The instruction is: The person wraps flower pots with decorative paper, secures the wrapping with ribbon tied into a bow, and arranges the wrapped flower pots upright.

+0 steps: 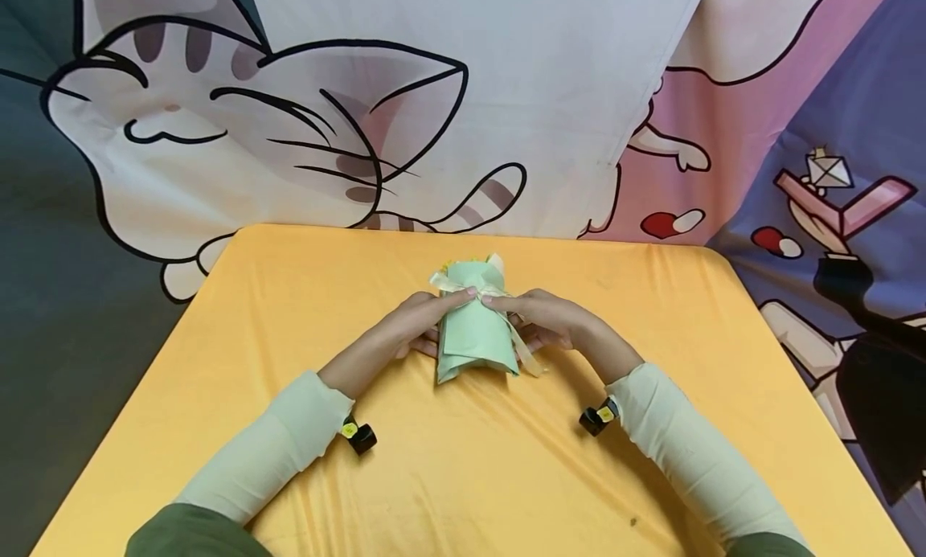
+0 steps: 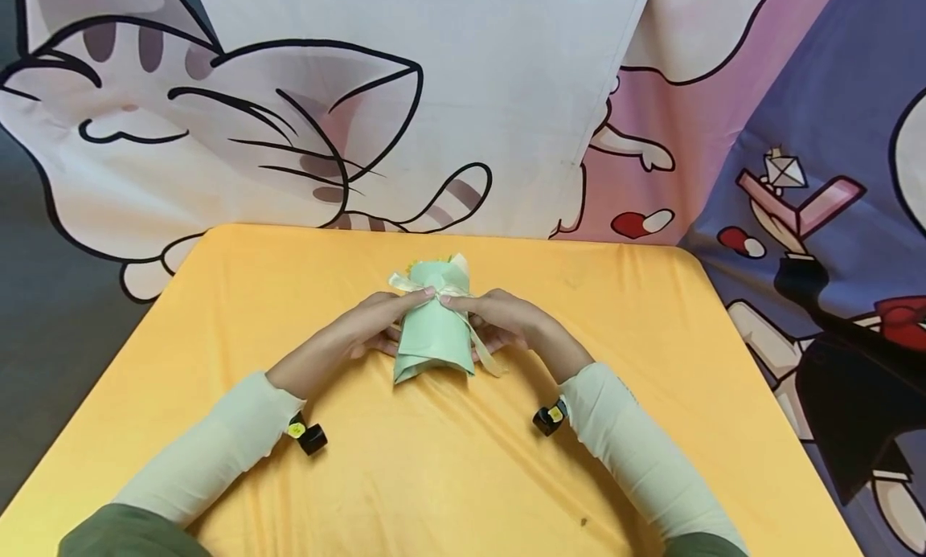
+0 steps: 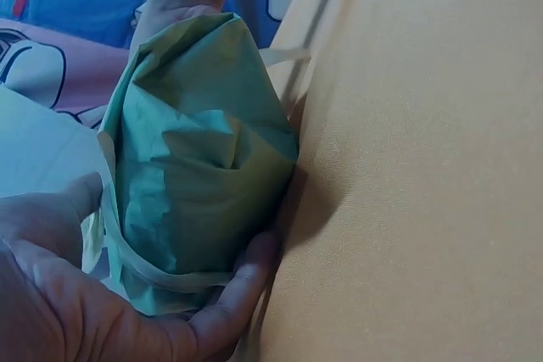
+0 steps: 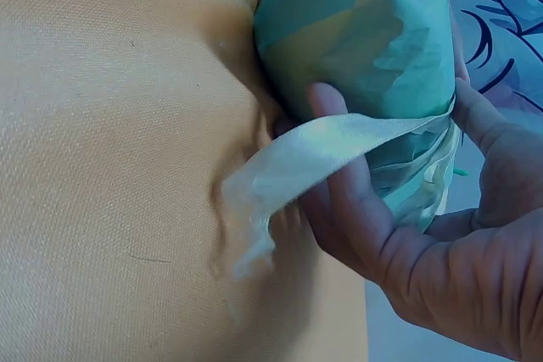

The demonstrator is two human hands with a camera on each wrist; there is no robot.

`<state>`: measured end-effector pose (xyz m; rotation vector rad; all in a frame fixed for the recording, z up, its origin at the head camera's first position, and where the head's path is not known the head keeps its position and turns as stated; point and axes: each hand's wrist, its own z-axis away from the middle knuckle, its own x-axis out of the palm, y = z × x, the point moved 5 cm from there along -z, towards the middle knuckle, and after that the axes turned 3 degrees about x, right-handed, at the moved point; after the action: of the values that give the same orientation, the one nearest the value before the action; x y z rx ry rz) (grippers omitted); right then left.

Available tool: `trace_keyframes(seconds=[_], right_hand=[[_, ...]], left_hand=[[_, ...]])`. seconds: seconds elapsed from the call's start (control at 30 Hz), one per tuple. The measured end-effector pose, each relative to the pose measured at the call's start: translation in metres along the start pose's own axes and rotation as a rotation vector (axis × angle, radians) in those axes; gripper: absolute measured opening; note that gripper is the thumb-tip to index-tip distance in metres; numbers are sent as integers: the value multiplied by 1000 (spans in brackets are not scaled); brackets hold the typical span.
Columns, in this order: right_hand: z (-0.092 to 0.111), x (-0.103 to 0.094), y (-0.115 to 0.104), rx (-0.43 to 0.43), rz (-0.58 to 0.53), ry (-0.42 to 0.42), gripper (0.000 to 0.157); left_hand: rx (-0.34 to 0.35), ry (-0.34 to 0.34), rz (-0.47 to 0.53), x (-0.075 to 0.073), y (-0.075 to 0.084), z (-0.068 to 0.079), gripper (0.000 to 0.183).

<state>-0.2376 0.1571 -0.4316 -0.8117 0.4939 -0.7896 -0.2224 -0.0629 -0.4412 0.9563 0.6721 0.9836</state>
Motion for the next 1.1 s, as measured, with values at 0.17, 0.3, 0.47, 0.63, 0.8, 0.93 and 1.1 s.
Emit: trace_keyframes(seconds=[0.17, 0.3, 0.47, 0.63, 0.8, 0.93, 1.1], right_hand=[[0, 1, 0, -4, -32, -12, 60], [1, 2, -2, -30, -43, -11, 59], [2, -2, -10, -88, -31, 5, 56], [2, -10, -26, -198, 13, 81, 55], [2, -19, -41, -322, 65, 179, 63], [2, -26, -51, -450, 140, 284, 61], [-3, -33, -59, -616, 224, 386, 62]], left_hand=[[-15, 17, 20, -1, -1, -1, 70], [-3, 21, 40, -1, 0, -3, 67], [62, 25, 102, -3, 8, -5, 62], [190, 37, 126, -7, 26, -7, 55], [304, 107, 111, -14, 42, -13, 61], [425, 213, 9, -20, 52, -17, 74], [589, 316, -138, -22, 59, -26, 88]])
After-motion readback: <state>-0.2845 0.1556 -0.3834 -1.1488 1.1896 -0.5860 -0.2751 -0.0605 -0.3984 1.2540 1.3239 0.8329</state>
